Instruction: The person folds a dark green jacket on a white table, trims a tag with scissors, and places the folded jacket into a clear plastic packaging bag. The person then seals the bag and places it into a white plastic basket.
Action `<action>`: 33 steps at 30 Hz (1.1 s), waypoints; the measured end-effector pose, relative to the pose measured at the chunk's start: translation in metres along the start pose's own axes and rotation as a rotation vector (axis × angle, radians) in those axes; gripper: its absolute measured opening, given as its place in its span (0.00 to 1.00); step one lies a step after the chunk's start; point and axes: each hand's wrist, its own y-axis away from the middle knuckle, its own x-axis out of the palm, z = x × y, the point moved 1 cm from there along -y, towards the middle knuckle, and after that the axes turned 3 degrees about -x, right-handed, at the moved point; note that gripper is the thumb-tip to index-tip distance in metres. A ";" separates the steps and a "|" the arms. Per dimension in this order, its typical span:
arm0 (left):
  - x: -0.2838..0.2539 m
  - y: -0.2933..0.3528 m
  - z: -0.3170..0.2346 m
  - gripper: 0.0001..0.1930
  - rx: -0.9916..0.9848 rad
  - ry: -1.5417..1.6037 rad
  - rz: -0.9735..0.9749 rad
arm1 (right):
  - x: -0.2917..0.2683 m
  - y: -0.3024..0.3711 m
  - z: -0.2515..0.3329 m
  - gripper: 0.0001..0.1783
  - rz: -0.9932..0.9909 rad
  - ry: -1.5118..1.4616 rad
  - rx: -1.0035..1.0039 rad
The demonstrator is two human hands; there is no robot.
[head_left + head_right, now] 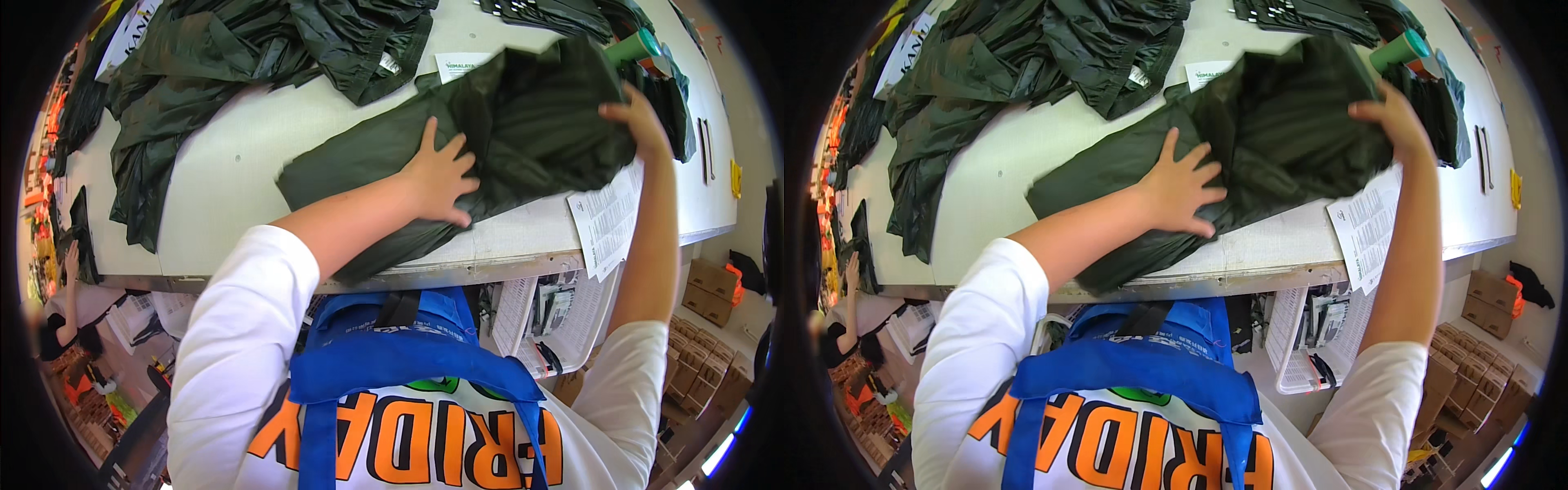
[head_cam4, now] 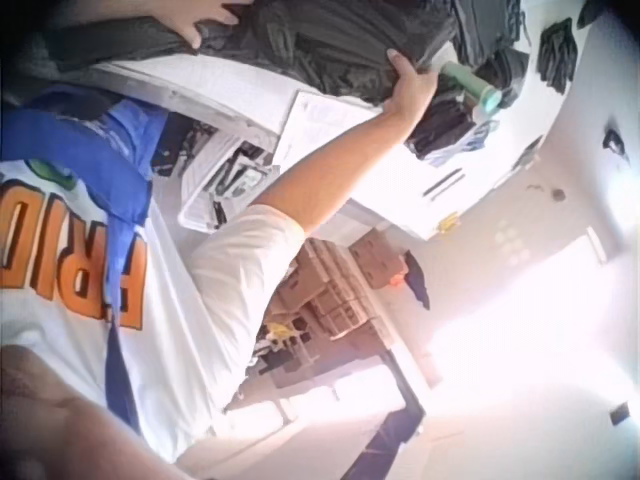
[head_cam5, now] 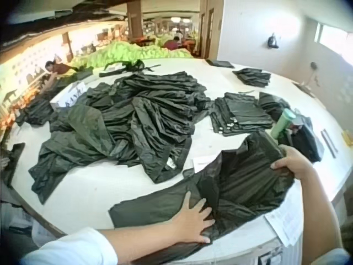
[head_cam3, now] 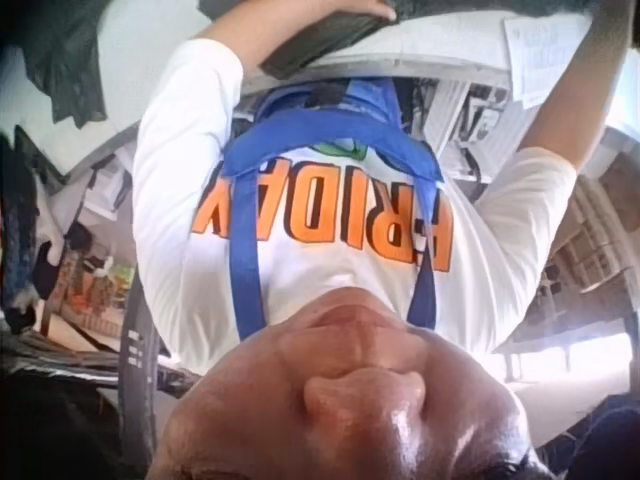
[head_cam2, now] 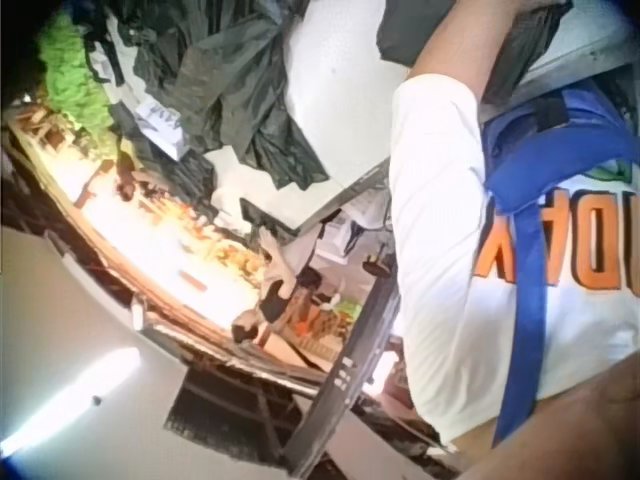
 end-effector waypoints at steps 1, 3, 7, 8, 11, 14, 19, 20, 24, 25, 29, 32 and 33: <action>-0.004 -0.015 -0.003 0.34 -0.078 0.029 -0.044 | -0.007 0.006 0.033 0.32 -0.061 0.060 0.014; -0.007 -0.042 -0.001 0.35 -0.301 0.088 -0.121 | 0.000 0.005 0.086 0.31 -0.033 0.154 -0.159; 0.006 -0.057 0.015 0.33 -0.519 0.106 -0.254 | 0.126 0.056 0.168 0.34 0.355 0.624 -0.151; 0.002 -0.054 0.019 0.31 -0.430 0.139 -0.325 | 0.160 0.071 0.145 0.35 0.341 0.631 -0.292; -0.009 -0.020 0.033 0.25 -0.132 0.228 -0.529 | 0.225 0.119 0.098 0.38 0.288 0.467 -0.363; -0.002 0.039 0.059 0.20 0.140 0.321 -0.702 | 0.215 0.121 0.078 0.37 0.115 0.254 -0.322; 0.030 0.146 0.058 0.25 -0.860 0.956 -0.348 | 0.177 0.101 0.076 0.38 0.012 -0.247 -0.026; 0.033 0.146 0.061 0.24 -0.835 0.988 -0.276 | 0.176 0.098 0.082 0.37 0.003 -0.320 -0.040; -0.004 0.125 0.085 0.23 -0.683 0.984 -0.198 | 0.148 0.083 0.093 0.33 -0.010 -0.183 -0.009; -0.010 0.120 0.093 0.23 -0.640 0.943 -0.232 | 0.138 0.078 0.097 0.32 -0.018 -0.181 -0.006; 0.017 0.086 0.122 0.22 -0.712 0.820 -0.275 | 0.087 0.051 0.092 0.30 -0.104 -0.040 -0.017; -0.016 0.073 0.099 0.23 -0.395 0.429 -0.536 | 0.054 0.036 0.075 0.28 -0.155 -0.056 0.037; -0.022 0.067 0.091 0.24 -0.215 0.206 -0.681 | 0.046 0.031 0.073 0.28 -0.170 -0.031 0.070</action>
